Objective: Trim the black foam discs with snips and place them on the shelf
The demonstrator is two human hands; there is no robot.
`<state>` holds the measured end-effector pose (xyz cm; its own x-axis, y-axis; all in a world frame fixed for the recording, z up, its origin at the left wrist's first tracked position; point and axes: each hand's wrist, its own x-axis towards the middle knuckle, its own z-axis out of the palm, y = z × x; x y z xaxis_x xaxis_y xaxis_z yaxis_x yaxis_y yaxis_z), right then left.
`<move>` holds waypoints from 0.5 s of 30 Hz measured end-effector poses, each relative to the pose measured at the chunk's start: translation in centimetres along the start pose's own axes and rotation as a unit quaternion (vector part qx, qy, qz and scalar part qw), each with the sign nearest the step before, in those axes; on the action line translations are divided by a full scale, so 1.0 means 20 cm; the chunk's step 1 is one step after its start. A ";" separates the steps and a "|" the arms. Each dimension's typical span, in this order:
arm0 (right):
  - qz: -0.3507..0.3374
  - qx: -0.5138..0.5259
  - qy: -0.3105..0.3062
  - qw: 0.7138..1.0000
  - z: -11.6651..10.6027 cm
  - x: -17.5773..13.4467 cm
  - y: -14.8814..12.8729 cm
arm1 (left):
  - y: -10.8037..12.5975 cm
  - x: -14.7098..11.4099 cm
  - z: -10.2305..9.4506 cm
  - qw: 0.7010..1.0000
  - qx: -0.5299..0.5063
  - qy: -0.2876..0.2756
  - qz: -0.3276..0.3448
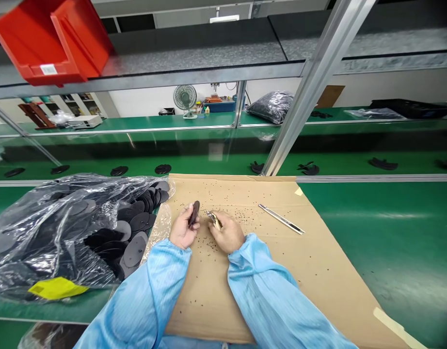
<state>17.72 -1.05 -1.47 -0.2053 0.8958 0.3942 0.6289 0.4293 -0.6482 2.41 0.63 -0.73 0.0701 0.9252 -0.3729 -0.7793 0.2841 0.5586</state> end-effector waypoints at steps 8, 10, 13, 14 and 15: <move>-0.038 -0.084 -0.099 0.991 0.00 -0.01 -0.02 | 0.01 -0.02 0.01 0.997 0.001 -0.041 -0.066; -0.037 -0.098 -0.115 0.988 -0.01 -0.01 -0.02 | 0.01 -0.03 0.02 0.997 0.011 -0.039 -0.067; -0.032 -0.120 -0.135 0.983 -0.02 0.00 -0.03 | 0.01 -0.03 0.02 0.998 0.031 -0.029 -0.051; -0.029 -0.129 -0.142 0.981 -0.03 0.00 -0.04 | 0.01 -0.02 0.02 0.998 0.040 -0.027 -0.043; -0.025 -0.137 -0.147 0.979 -0.03 0.00 -0.04 | 0.01 -0.02 0.02 0.998 0.049 -0.028 -0.035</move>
<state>17.66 -1.55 -0.57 -0.4230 0.8861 0.1894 0.7822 0.4626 -0.4172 2.52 0.41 -0.28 0.1585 0.9143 -0.3728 -0.7071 0.3686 0.6034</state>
